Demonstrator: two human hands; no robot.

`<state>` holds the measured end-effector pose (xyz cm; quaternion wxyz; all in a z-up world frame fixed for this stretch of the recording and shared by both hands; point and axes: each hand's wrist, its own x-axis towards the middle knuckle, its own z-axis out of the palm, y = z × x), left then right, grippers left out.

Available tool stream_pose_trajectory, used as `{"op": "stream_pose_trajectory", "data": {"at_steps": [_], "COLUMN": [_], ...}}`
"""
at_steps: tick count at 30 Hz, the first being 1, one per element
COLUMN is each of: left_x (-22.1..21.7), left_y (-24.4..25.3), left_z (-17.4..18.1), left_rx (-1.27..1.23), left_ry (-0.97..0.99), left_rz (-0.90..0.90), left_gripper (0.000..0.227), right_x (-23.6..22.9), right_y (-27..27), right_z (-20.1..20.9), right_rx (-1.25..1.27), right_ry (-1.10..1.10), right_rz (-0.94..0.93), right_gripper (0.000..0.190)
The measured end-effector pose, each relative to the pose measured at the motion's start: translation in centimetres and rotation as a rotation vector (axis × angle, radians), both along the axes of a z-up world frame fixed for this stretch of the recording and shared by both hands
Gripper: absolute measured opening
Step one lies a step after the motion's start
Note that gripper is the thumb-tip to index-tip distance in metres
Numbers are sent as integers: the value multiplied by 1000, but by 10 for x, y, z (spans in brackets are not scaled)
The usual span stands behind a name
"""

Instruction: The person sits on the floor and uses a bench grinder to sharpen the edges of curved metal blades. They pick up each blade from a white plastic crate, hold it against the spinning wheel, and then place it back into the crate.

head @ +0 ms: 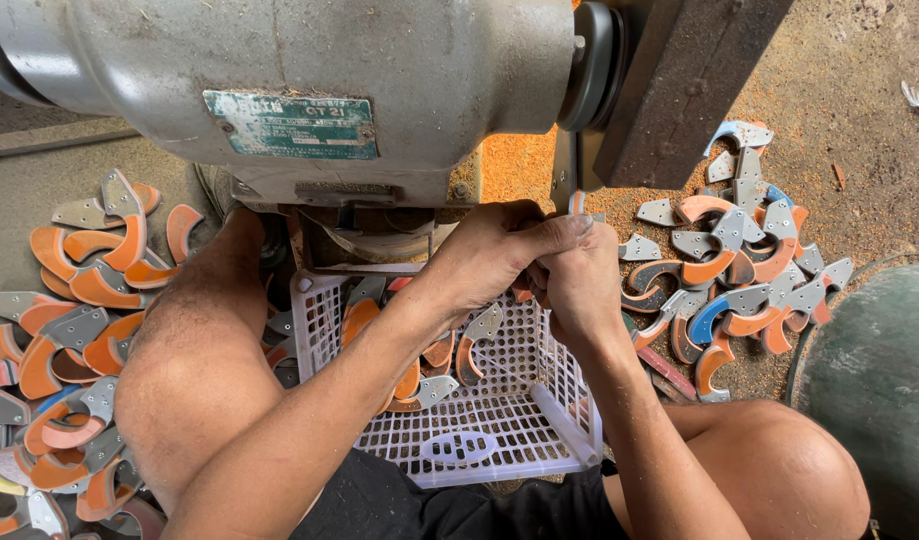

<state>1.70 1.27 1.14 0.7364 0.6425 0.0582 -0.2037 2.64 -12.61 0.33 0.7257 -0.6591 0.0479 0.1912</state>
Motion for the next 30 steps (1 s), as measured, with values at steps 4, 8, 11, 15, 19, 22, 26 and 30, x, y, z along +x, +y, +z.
{"op": "stream_pose_trajectory", "data": {"at_steps": [4, 8, 11, 15, 19, 22, 26, 30], "left_x": [-5, -17, -36, -48, -52, -61, -114, -178], "left_y": [0, 2, 2, 6, 12, 34, 105, 207], "left_z": [-9, -22, -33, -28, 4, 44, 97, 86], "left_rx": [14, 80, 92, 38, 190, 497, 912, 1387], "left_ry": [80, 102, 29, -41, 50, -211, -432, -312], "left_rz": [-29, -126, -142, -113, -68, -12, 127, 307], "left_gripper": [65, 59, 59, 66, 82, 69, 36, 39], "right_x": [-4, -26, -51, -68, -80, -80, -75, -114], "right_y": [-2, -8, -21, -28, -33, -48, -69, -68], "right_z": [-6, -20, -35, -45, -47, -73, -168, -273], "right_rx": [-70, -89, -106, -201, -246, -270, -690, -1020], "right_ry": [67, 89, 130, 159, -55, -468, 191, 99], "right_rz": [7, 53, 108, 160, 380, 593, 717, 883], "right_gripper": [25, 21, 25, 16, 30, 68, 60, 47]}}
